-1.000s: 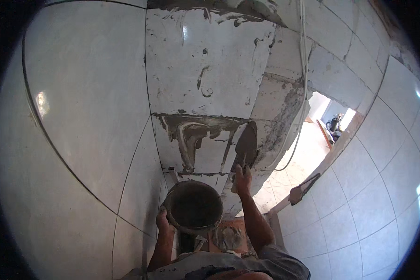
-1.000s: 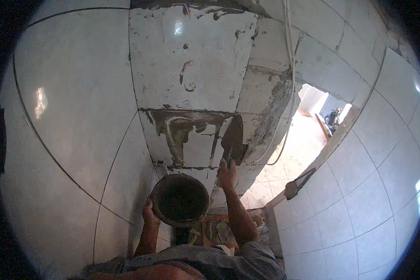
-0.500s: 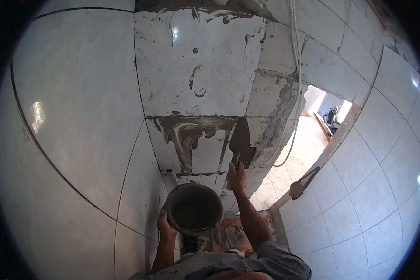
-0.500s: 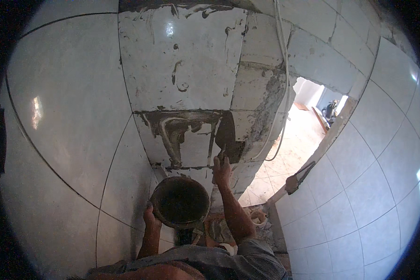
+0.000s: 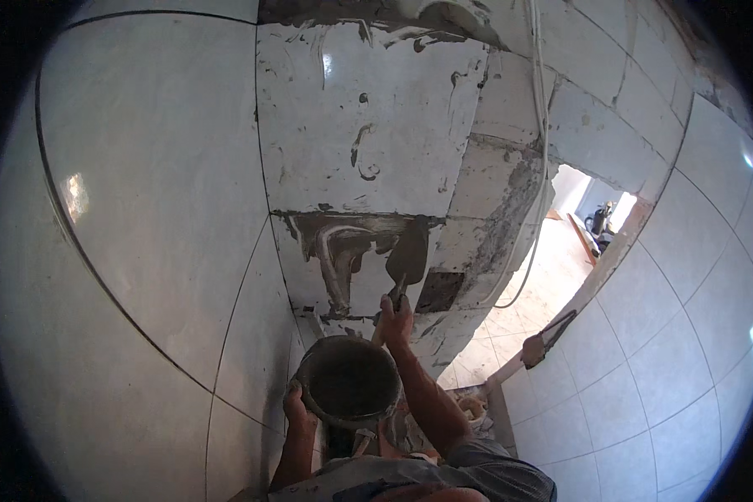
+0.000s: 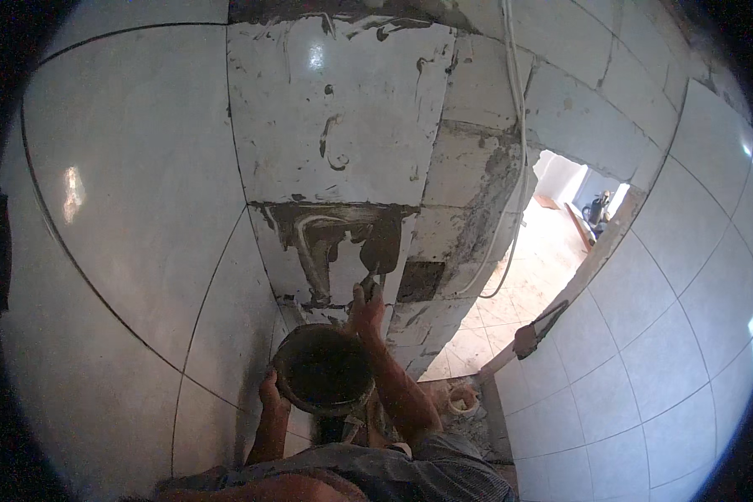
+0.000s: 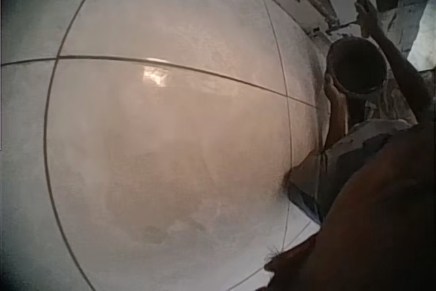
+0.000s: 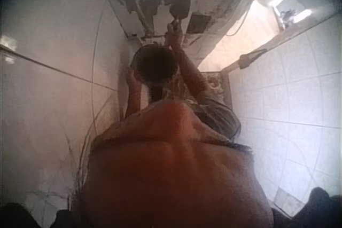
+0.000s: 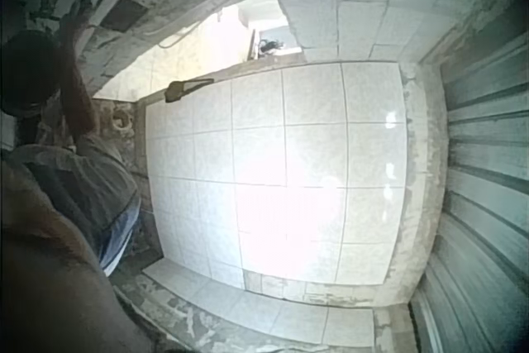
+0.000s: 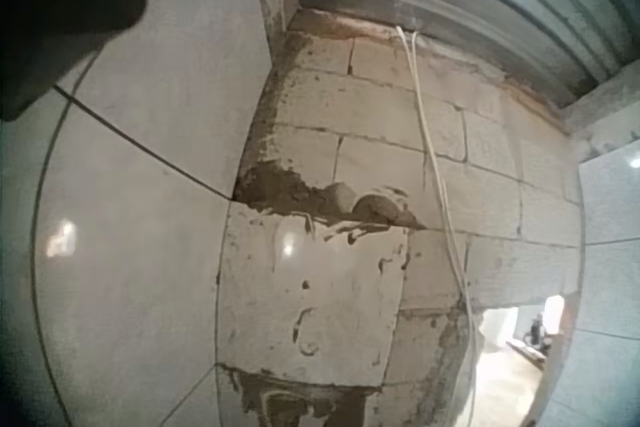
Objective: The person applies mortar to a wall using a trowel from a bucket. Afterward, the person sits down, spreads mortar onto a tile using a trowel, and lifts the prepared tile by hand.
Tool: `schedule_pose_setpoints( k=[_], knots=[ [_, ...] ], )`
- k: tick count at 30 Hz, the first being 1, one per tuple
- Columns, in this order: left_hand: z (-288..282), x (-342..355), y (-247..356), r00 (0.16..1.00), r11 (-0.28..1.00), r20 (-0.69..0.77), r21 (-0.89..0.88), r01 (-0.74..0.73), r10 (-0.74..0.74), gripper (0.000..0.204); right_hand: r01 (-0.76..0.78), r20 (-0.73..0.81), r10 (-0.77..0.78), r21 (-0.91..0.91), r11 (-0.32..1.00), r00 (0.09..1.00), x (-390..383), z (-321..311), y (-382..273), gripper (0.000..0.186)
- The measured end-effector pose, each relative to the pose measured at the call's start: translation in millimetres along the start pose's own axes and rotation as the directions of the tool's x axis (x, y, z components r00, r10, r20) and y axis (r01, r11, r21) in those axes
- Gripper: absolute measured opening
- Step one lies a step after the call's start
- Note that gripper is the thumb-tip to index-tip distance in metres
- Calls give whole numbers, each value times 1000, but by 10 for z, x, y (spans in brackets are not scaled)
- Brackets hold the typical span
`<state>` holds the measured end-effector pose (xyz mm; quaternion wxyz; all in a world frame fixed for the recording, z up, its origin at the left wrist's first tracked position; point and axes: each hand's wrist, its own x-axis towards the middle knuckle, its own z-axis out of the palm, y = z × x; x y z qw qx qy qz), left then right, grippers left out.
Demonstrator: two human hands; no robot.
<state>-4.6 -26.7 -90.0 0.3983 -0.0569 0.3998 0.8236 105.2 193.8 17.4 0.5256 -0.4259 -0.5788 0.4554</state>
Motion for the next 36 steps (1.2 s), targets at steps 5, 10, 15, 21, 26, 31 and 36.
schedule_pose_setpoints(
  k=[5,10,15,21,26,31,36],
  knots=[
    [43,-53,-3,1000,996,24,-84,4,-2,38,22,-13,-23,-58,998,1000,-53,28,-38,29],
    [-30,44,-90,996,998,-83,59,22,-17,38,-106,50,106,-3,994,993,-112,365,-182,34],
    [-190,214,-189,998,986,63,-166,19,-9,41,42,155,-27,-98,994,988,-454,836,-375,40],
    [-142,291,-154,993,995,-115,-96,-15,3,41,79,278,-21,-198,977,960,-639,1279,-360,47],
    [-173,285,-95,989,990,-145,-132,-49,29,38,66,438,26,-193,979,899,-856,1353,-802,42],
    [183,24,131,966,995,-245,75,-61,78,35,-37,475,85,-109,993,876,-839,1440,-803,43],
    [73,141,44,955,1000,-297,15,-4,9,35,46,520,97,-254,966,849,-772,1440,-752,38]
  ],
)
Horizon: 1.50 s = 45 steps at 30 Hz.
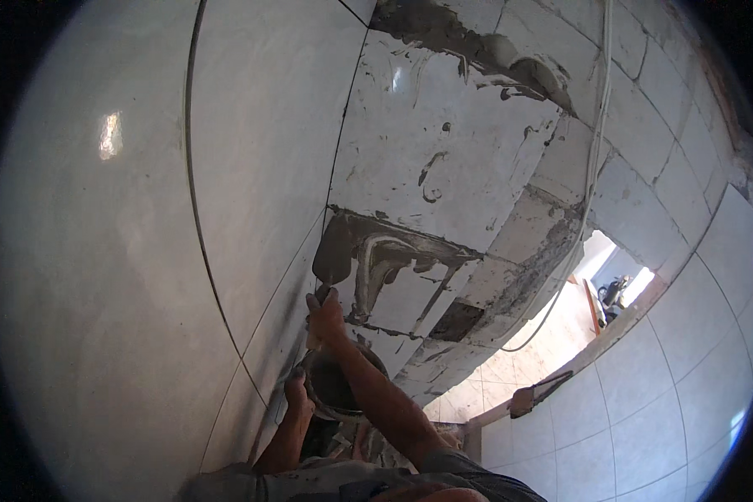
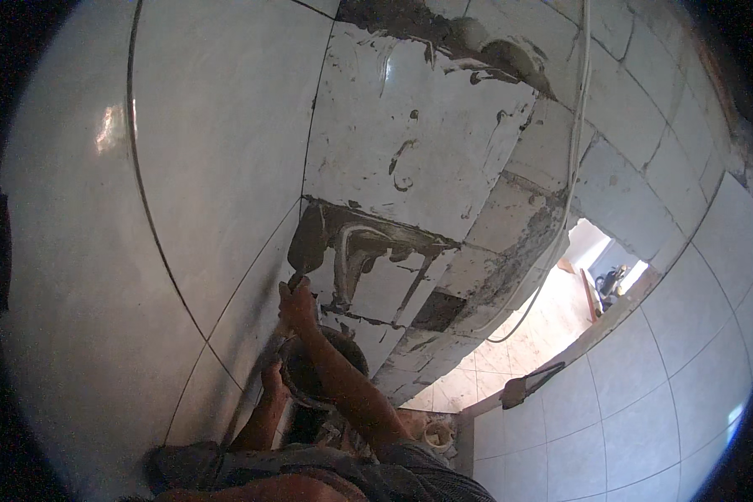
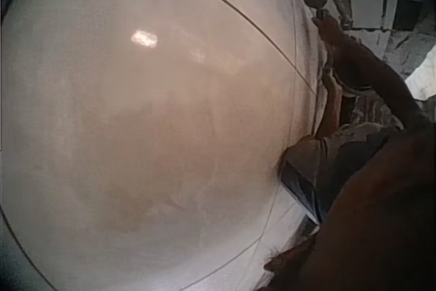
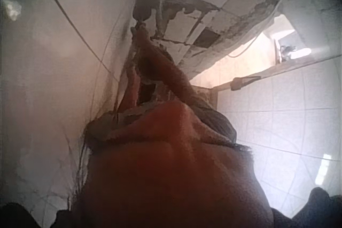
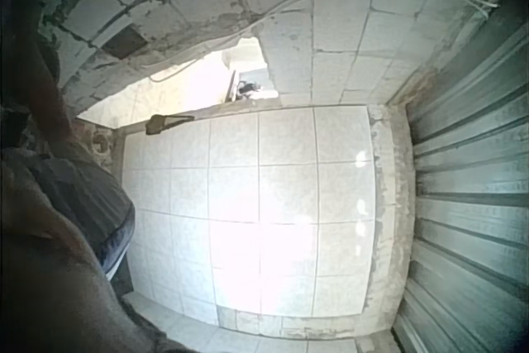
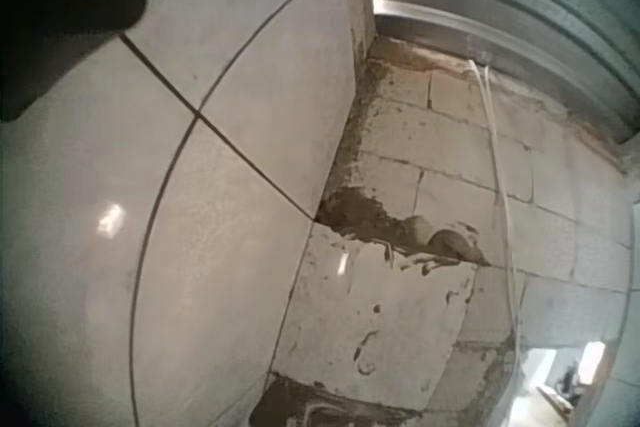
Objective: The person applies mortar to a wall using a trowel from a bucket. Afterward, the person sits down, spreads mortar onto a tile using a trowel, and lifts the prepared tile by hand.
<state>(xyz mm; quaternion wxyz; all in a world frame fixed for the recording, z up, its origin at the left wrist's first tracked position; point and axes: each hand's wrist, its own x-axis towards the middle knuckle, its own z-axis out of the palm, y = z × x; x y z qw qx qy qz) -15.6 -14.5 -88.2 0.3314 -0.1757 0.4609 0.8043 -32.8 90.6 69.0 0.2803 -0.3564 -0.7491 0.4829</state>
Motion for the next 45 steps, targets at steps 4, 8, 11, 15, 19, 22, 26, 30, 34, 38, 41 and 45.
schedule_pose_setpoints(
  k=[4,8,11,15,19,22,26,30,34,38,41,45],
  knots=[
    [-15,-89,16,989,988,70,70,-135,130,36,148,26,-151,99,984,988,62,-192,615,36],
    [-65,-8,-31,991,996,107,26,-85,82,36,88,190,-128,206,975,973,-482,-971,987,33],
    [-29,-52,6,988,998,152,-54,-23,31,35,153,256,-137,-45,987,957,-1076,-1588,1217,37],
    [46,-22,-32,896,988,439,-157,-5,74,36,186,247,-87,-413,892,965,-1491,-2152,1692,41],
    [318,30,-76,835,993,548,-114,18,48,41,123,223,4,-550,826,975,-1652,-2462,1585,30],
    [637,-278,94,813,992,582,92,-83,14,42,374,259,-273,-549,747,926,-1769,-2597,1414,29],
    [764,-234,-5,706,999,708,42,-19,-16,45,146,126,-84,-652,744,989,-1901,-2601,1360,36],
    [830,-435,-47,754,984,649,177,-22,-100,45,113,118,-38,-734,669,992,-2086,-2701,1378,39],
    [764,-525,-91,733,974,672,216,-60,-104,41,81,90,-15,-795,602,996,-2143,-2708,1255,41],
    [675,-483,-158,723,969,679,241,-54,-128,39,125,106,-68,-767,629,992,-2200,-2666,1188,41],
    [722,-551,-123,699,971,700,238,-33,-148,40,215,190,-112,-707,674,975,-2189,-2575,1084,42],
    [779,-656,-121,682,963,716,262,-66,-148,44,145,228,42,-740,657,973,-2029,-2469,1261,35]
  ],
)
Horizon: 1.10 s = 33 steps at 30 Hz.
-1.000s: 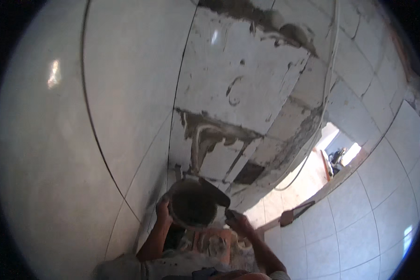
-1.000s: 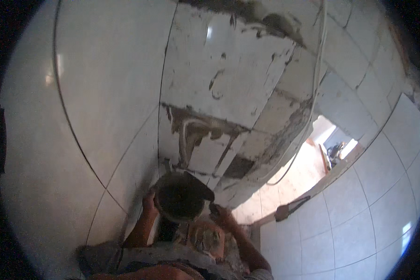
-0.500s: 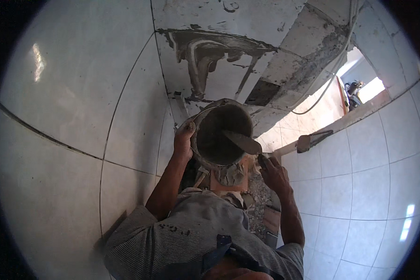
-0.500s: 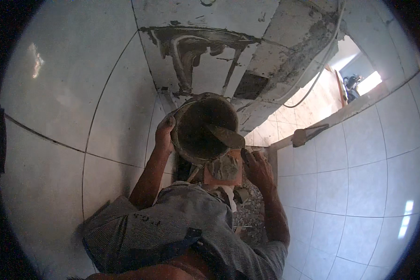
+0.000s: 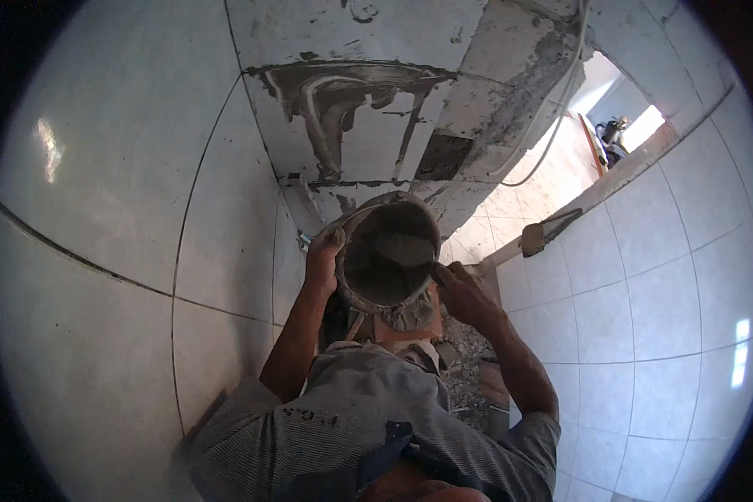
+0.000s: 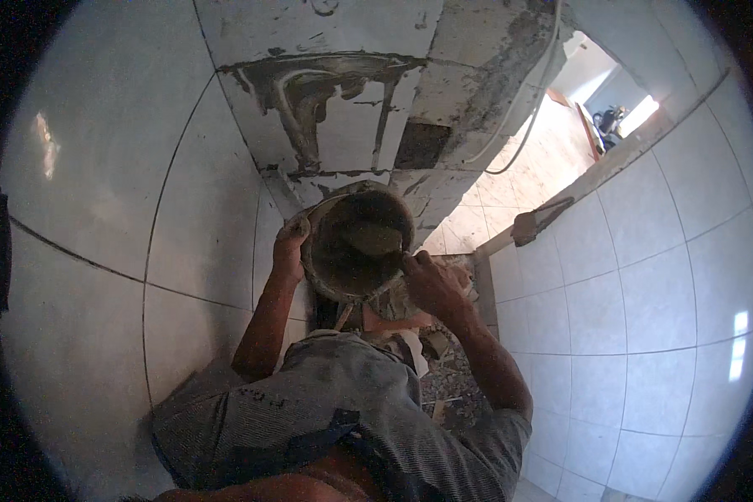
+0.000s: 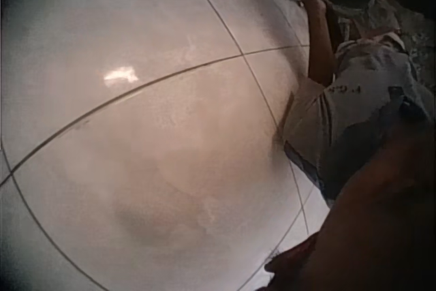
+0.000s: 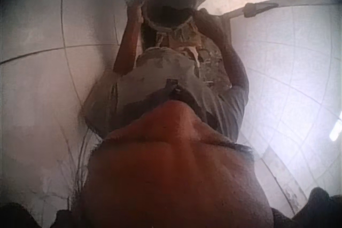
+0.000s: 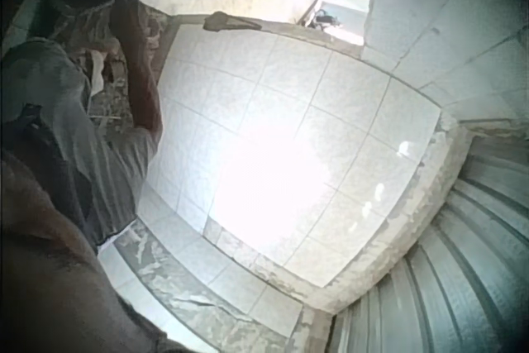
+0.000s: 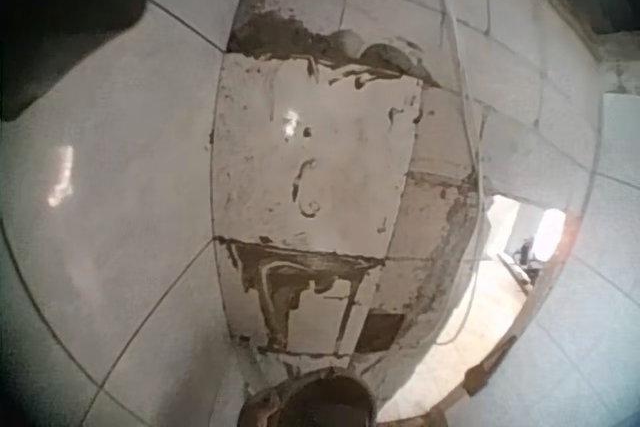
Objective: The person applies mortar to a wall using a trowel from a bucket. Afterward, the person sits down, spreads mortar onto a tile using a trowel, and lifts the prepared tile by hand.
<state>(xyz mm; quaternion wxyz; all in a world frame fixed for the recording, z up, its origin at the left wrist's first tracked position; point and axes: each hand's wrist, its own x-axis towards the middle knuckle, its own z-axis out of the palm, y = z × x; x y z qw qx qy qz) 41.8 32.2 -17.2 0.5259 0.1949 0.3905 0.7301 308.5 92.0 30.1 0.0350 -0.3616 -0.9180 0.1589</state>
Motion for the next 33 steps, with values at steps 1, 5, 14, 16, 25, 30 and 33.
schedule_pose_setpoints(
  k=[1,5,14,16,25,30,33],
  knots=[
    [-39,25,-33,1000,1000,11,6,2,-2,44,-11,50,8,62,998,999,74,93,28,32],
    [-159,62,-208,999,994,14,102,-36,35,45,49,-92,-33,180,982,995,329,373,173,31],
    [-349,-29,-180,997,988,-72,155,24,-13,51,407,-52,-407,-15,913,912,79,617,-241,40],
    [-273,-106,-174,995,985,8,136,-104,104,51,12,87,-15,29,1000,996,77,267,-368,41],
    [-50,-159,106,975,979,110,55,-198,191,41,158,267,-106,-179,971,958,21,511,-101,51],
    [62,-113,7,956,952,157,147,-270,247,38,131,-165,-138,-51,990,977,269,678,229,36],
    [119,-120,170,982,979,50,85,-187,184,36,104,-110,-114,-91,990,987,170,624,130,45]
  ],
)
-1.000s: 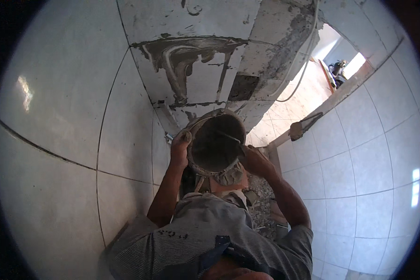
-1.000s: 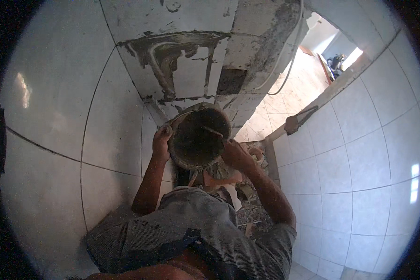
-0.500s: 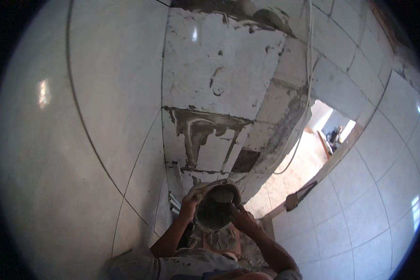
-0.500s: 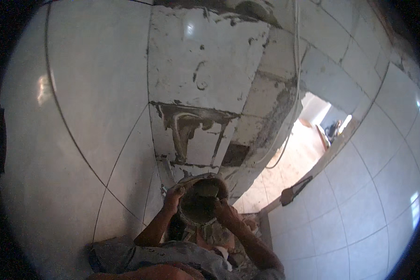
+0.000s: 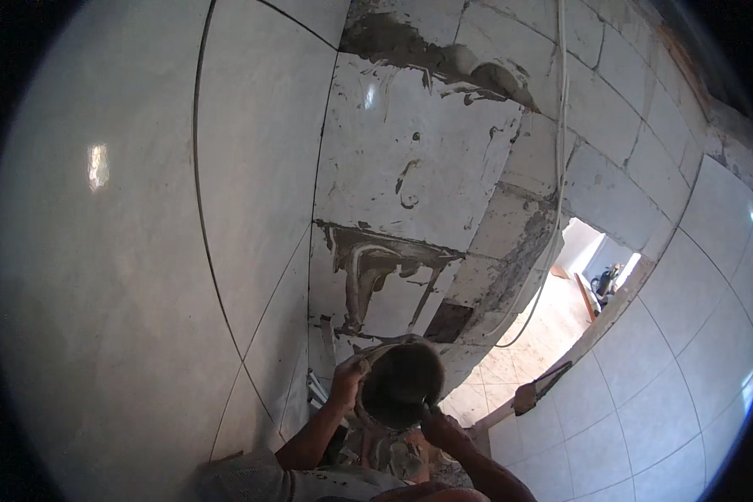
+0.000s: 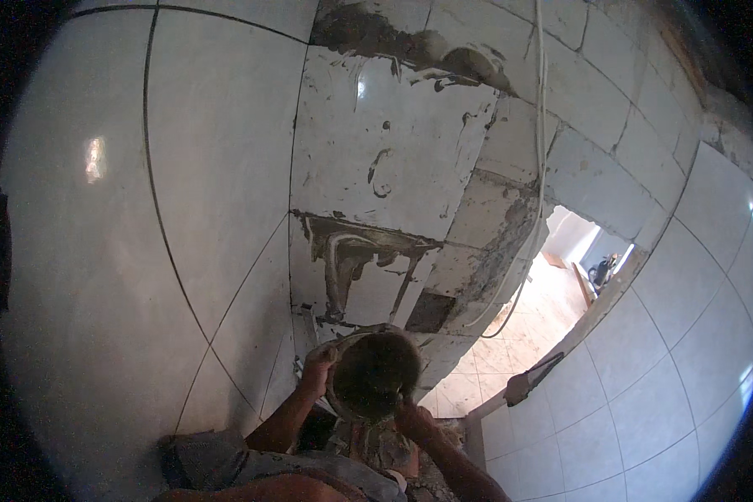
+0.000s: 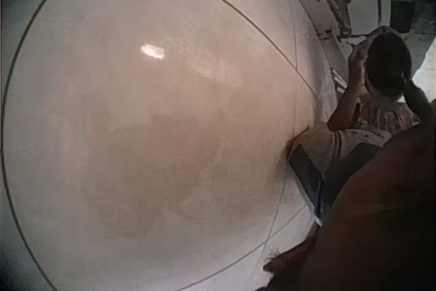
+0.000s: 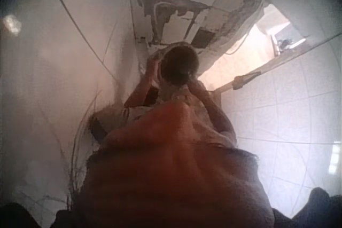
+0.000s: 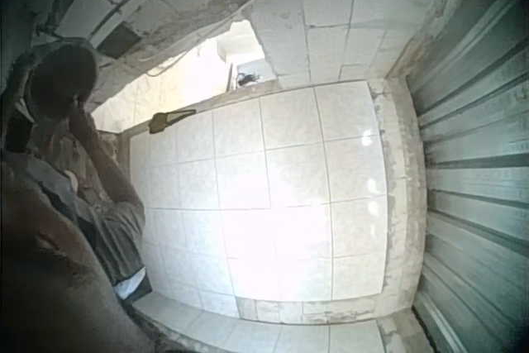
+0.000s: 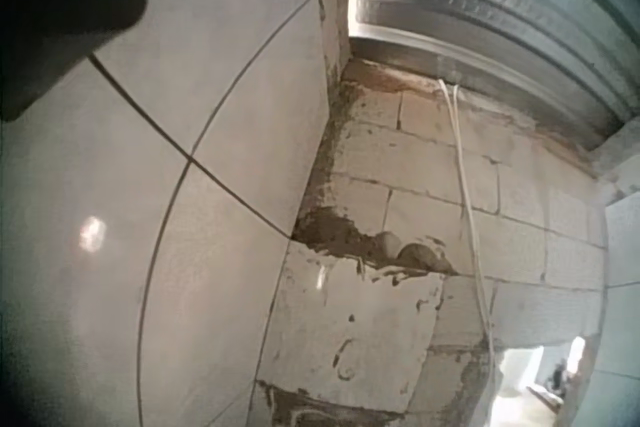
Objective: The person applies mortar to a wall using a trowel from a bucket. Afterward, the person sits down, spreads mortar onto a tile using a trowel, and lifts the prepared tile by hand.
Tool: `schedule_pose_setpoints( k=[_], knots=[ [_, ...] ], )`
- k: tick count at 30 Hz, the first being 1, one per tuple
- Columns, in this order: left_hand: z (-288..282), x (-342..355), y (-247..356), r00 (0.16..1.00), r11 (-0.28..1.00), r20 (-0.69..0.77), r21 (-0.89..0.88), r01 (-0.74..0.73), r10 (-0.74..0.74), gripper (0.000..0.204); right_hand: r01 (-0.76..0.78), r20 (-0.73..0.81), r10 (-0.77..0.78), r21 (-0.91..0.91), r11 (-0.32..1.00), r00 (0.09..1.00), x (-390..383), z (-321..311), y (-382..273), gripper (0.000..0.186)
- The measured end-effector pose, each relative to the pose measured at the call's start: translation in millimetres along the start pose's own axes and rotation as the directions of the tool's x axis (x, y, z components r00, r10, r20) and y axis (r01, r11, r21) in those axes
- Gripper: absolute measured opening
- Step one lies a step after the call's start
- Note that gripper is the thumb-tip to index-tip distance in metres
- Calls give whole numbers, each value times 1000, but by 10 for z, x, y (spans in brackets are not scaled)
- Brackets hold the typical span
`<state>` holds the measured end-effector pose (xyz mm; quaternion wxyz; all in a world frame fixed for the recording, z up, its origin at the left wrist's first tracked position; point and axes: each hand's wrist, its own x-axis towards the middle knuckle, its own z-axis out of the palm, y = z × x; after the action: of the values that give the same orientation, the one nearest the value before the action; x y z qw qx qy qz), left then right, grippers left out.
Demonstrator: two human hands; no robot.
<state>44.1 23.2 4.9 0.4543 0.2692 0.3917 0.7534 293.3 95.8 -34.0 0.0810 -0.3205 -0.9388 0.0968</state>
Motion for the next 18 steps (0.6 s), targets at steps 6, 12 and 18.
schedule_pose_setpoints(
  k=[6,12,18],
  knots=[
    [-52,-76,-84,998,989,-39,145,-34,40,30,-27,93,31,-50,998,995,20,-320,-146,38],
    [0,-170,-142,996,980,-72,196,-43,58,28,80,91,-99,184,980,991,-65,53,-258,41],
    [88,-107,2,968,967,-238,256,-11,74,24,-204,55,197,209,956,979,33,75,-115,40]
  ],
)
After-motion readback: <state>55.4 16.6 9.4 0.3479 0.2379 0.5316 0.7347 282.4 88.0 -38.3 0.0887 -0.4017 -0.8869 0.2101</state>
